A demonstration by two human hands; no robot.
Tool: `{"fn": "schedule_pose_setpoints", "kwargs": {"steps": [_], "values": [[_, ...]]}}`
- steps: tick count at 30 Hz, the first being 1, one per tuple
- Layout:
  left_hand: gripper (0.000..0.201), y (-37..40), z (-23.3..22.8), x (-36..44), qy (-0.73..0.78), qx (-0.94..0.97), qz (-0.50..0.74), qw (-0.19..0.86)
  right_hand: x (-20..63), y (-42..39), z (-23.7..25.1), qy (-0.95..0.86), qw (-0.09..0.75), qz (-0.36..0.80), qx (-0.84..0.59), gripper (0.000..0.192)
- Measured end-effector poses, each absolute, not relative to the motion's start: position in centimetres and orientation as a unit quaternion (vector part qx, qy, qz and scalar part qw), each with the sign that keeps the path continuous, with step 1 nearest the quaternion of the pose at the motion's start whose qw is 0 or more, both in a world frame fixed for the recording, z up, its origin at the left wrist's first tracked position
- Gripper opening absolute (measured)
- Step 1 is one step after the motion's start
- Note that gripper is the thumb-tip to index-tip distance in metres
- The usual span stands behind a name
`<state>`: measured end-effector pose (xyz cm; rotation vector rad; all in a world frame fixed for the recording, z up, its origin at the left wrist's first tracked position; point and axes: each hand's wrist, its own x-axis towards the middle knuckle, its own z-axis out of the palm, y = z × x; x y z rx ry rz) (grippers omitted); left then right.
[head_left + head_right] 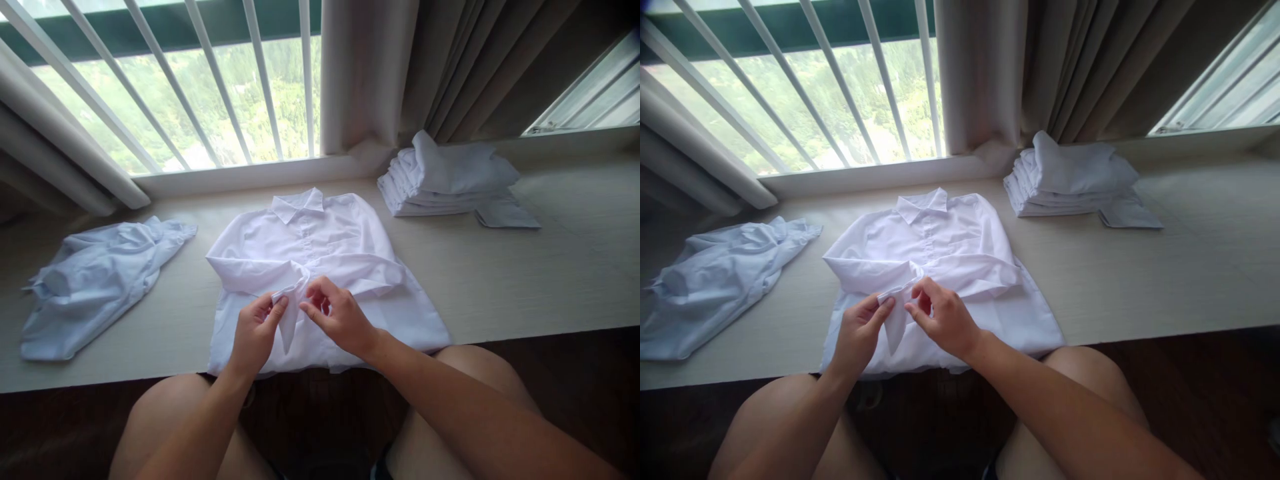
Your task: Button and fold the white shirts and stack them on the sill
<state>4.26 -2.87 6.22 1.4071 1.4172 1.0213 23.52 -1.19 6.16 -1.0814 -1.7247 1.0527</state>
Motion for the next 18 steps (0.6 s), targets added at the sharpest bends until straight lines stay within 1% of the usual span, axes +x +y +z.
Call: {"fn": "schedule_pose_setpoints", "kwargs": {"steps": [2, 4, 5, 7, 9, 13, 18], "values": [[0.039, -3.2, 6.1, 4.7, 0.534, 0.562, 0.431, 0.461, 23.2, -1.7, 6.3, -0.698, 0.401, 0.441, -0.398, 0.018], [0.046, -3.6, 6.0, 5.1, 0.515, 0.561, 0.447, 0.470, 23.0, -2.1, 6.3, -0.695, 0.394, 0.451, -0.398, 0.026], [0.045, -3.7, 6.1, 5.3, 0.515, 0.563, 0.449, 0.465, 22.9, -2.3, 6.3, -0.691, 0.394, 0.453, -0.402, 0.030], [0.036, -4.0, 6.1, 5.6, 0.528, 0.571, 0.443, 0.445, 22.8, -2.6, 6.2, -0.682, 0.399, 0.456, -0.410, 0.034], [0.028, -4.2, 6.0, 5.9, 0.539, 0.573, 0.440, 0.434, 22.8, -2.9, 5.9, -0.666, 0.407, 0.471, -0.411, 0.031], [0.028, -4.6, 5.3, 6.5, 0.549, 0.553, 0.456, 0.431, 22.7, -3.5, 4.9, -0.600, 0.435, 0.540, -0.400, 0.032], [0.025, -4.9, 4.8, 7.1, 0.556, 0.565, 0.464, 0.395, 23.0, -4.0, 4.1, -0.531, 0.455, 0.594, -0.397, 0.030]]}}
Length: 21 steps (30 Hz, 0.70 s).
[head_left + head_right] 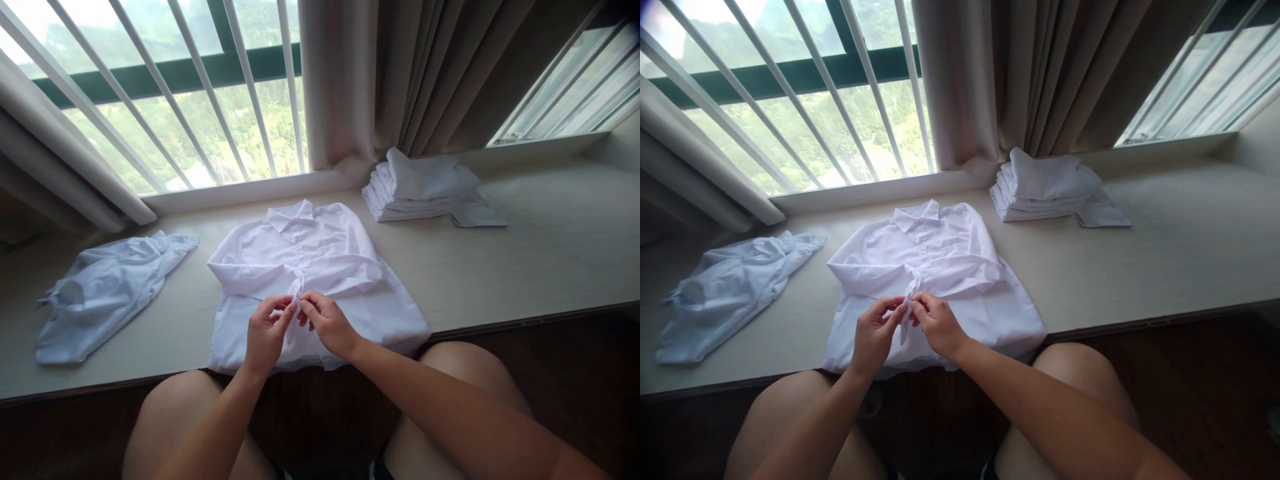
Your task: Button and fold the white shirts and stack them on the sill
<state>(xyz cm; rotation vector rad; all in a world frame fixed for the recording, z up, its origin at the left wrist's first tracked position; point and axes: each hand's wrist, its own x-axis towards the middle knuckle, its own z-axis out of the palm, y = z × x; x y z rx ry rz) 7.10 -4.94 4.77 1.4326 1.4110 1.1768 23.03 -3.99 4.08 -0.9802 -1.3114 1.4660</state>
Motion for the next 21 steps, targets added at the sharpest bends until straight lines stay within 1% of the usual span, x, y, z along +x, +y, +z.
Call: {"fn": "schedule_pose_setpoints", "kwargs": {"steps": [3, 9, 12, 16, 21], "values": [[0.023, -4.8, 4.6, 7.4, 0.553, 0.569, 0.470, 0.386, 23.5, -4.0, 3.9, -0.503, 0.458, 0.615, -0.398, 0.032], [0.027, -4.6, 4.0, 7.9, 0.534, 0.554, 0.471, 0.431, 24.0, -3.8, 3.4, -0.484, 0.470, 0.637, -0.372, 0.030], [0.026, -4.4, 3.9, 7.8, 0.539, 0.551, 0.472, 0.428, 24.1, -3.4, 3.1, -0.466, 0.473, 0.653, -0.364, 0.030], [0.025, -3.7, 3.6, 6.8, 0.563, 0.553, 0.485, 0.375, 24.0, -2.8, 3.3, -0.447, 0.499, 0.645, -0.369, 0.029], [0.021, -2.7, 3.6, 5.6, 0.601, 0.602, 0.455, 0.263, 23.7, -2.4, 4.0, -0.442, 0.507, 0.638, -0.376, 0.028]]}}
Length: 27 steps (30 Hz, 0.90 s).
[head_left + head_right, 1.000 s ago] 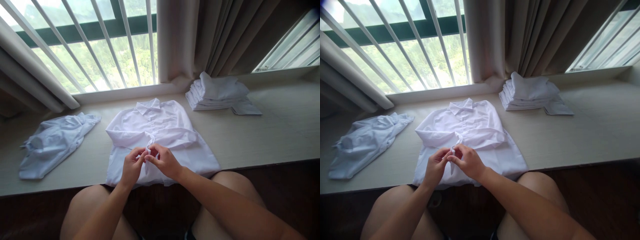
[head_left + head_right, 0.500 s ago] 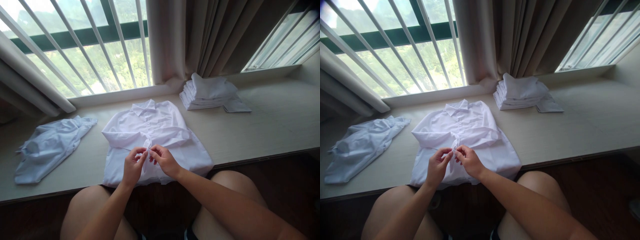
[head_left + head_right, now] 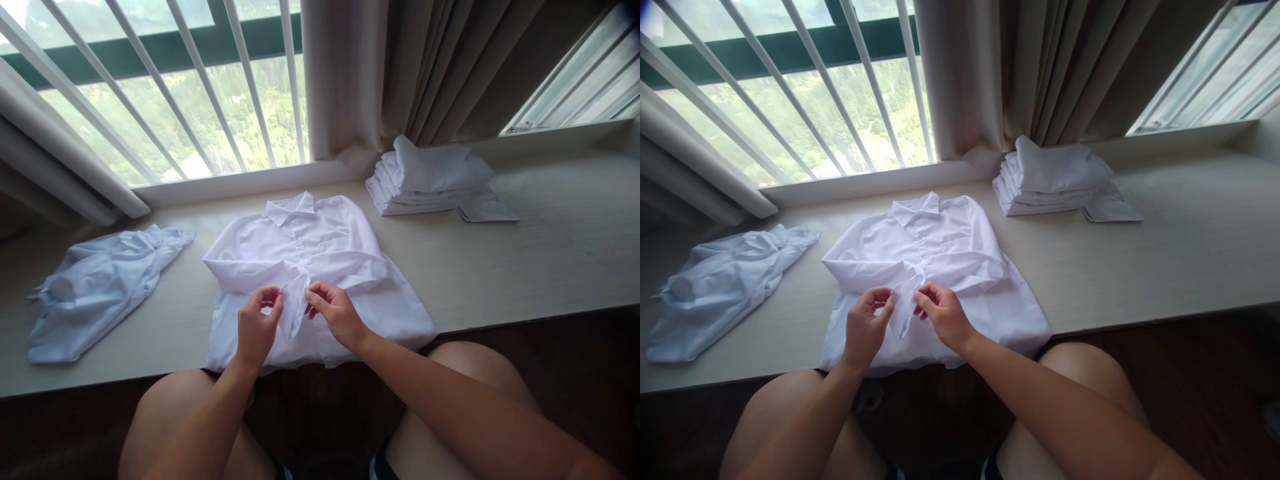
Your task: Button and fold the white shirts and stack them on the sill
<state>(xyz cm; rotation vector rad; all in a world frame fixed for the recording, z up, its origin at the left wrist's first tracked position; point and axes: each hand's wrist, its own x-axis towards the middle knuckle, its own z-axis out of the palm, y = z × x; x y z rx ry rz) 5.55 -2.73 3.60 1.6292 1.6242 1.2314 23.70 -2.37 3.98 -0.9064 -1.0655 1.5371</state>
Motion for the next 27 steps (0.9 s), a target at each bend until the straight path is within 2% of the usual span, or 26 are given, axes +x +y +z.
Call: {"fn": "schedule_pose_setpoints", "kwargs": {"steps": [6, 18, 27], "values": [[0.013, -3.1, 4.5, 5.9, 0.558, 0.683, 0.430, 0.191, 23.2, -2.2, 3.8, -0.473, 0.475, 0.644, -0.368, 0.024], [0.015, -3.3, 4.5, 5.6, 0.543, 0.689, 0.420, 0.232, 22.5, -1.9, 3.4, -0.522, 0.459, 0.602, -0.394, 0.023], [0.013, -3.4, 5.0, 5.4, 0.551, 0.695, 0.406, 0.221, 22.6, -2.0, 3.2, -0.545, 0.457, 0.577, -0.401, 0.021]]}}
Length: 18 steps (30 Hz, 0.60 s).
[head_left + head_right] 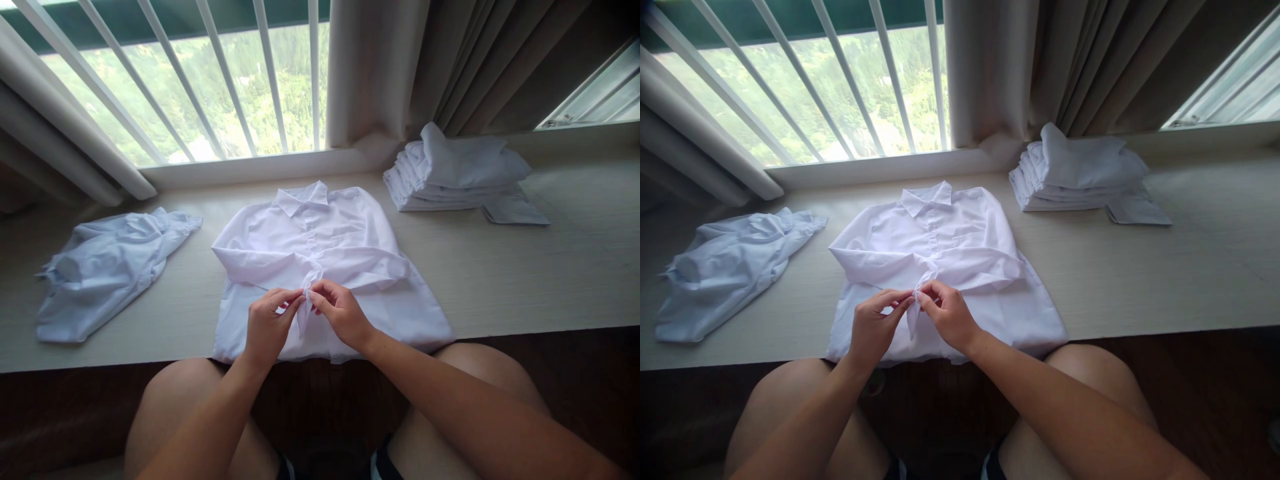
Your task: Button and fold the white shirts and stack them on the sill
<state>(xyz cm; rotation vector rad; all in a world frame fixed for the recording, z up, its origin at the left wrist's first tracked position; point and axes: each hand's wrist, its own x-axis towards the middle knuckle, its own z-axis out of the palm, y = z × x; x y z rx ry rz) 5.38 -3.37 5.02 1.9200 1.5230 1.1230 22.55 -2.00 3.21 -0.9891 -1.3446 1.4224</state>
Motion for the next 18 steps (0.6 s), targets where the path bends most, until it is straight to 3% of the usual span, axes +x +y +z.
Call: {"fn": "schedule_pose_setpoints", "kwargs": {"steps": [18], "values": [[0.015, -3.69, 5.52, 5.42, 0.560, 0.667, 0.395, 0.293, 22.56, -2.54, 3.54, -0.621, 0.445, 0.492, -0.417, 0.007]]}}
